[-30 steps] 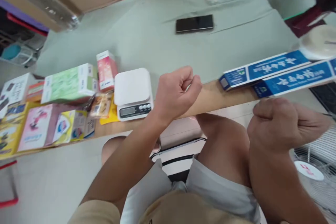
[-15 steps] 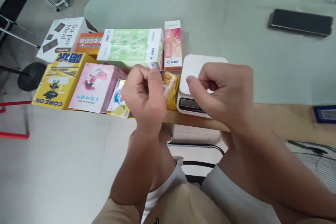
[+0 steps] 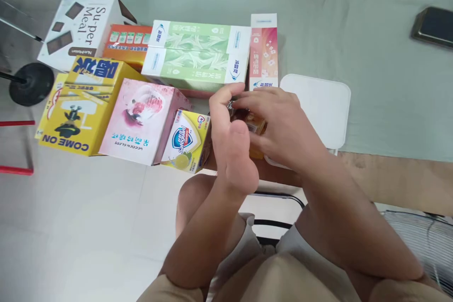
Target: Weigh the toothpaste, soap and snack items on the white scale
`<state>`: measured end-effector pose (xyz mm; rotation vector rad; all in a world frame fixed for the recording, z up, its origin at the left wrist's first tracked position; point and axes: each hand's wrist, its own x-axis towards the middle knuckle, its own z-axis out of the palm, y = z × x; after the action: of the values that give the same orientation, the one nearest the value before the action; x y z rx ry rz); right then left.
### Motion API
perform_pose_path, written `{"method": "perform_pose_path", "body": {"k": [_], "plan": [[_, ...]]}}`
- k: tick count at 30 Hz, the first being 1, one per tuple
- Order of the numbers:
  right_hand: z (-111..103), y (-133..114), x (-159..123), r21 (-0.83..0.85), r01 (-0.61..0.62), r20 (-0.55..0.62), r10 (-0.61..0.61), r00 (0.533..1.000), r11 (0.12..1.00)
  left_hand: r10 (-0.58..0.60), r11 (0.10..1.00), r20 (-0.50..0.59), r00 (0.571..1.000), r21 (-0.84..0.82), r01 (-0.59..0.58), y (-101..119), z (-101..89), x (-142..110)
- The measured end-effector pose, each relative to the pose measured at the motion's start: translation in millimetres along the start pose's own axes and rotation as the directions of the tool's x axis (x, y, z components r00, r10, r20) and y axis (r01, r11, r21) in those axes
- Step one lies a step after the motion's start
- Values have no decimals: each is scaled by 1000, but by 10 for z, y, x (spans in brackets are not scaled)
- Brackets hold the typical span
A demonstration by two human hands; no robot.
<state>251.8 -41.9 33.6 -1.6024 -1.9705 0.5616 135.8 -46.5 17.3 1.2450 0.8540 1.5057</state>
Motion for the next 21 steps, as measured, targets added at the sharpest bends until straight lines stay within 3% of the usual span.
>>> {"method": "perform_pose_path", "body": {"k": [3, 6, 10, 11, 13, 15, 16, 18, 21], "plan": [[66, 47, 6, 27, 90, -25, -89, 996, 996, 5, 999, 2, 1000, 35, -5, -32, -27, 3], [108, 69, -4, 91, 155, -114, -145, 983, 984, 96, 962, 26, 995, 252, -100, -30, -37, -37], [48, 42, -81, 185, 222, -340, -150, 929, 957, 344, 732, 44, 938, 613, -297, 38, 68, -90], [-3, 43, -110, 202, 239, -408, -141, 902, 950, 412, 689, 30, 911, 644, -333, 58, 113, -90], [-150, 83, -171, 205, 261, -551, -109, 828, 943, 532, 687, -59, 845, 613, -390, 87, 205, -76], [-330, 184, -229, 130, 252, -693, -93, 715, 959, 615, 724, -152, 774, 497, -477, 87, 269, -56], [-416, 253, -256, 67, 236, -748, -108, 655, 970, 631, 738, -158, 759, 424, -525, 76, 285, -52], [-544, 401, -303, -67, 183, -800, -163, 578, 981, 612, 766, -41, 790, 277, -580, 38, 288, -61], [-577, 568, -353, -211, 168, -806, -269, 528, 963, 446, 847, 233, 864, 202, -492, -10, 280, -106]]}}
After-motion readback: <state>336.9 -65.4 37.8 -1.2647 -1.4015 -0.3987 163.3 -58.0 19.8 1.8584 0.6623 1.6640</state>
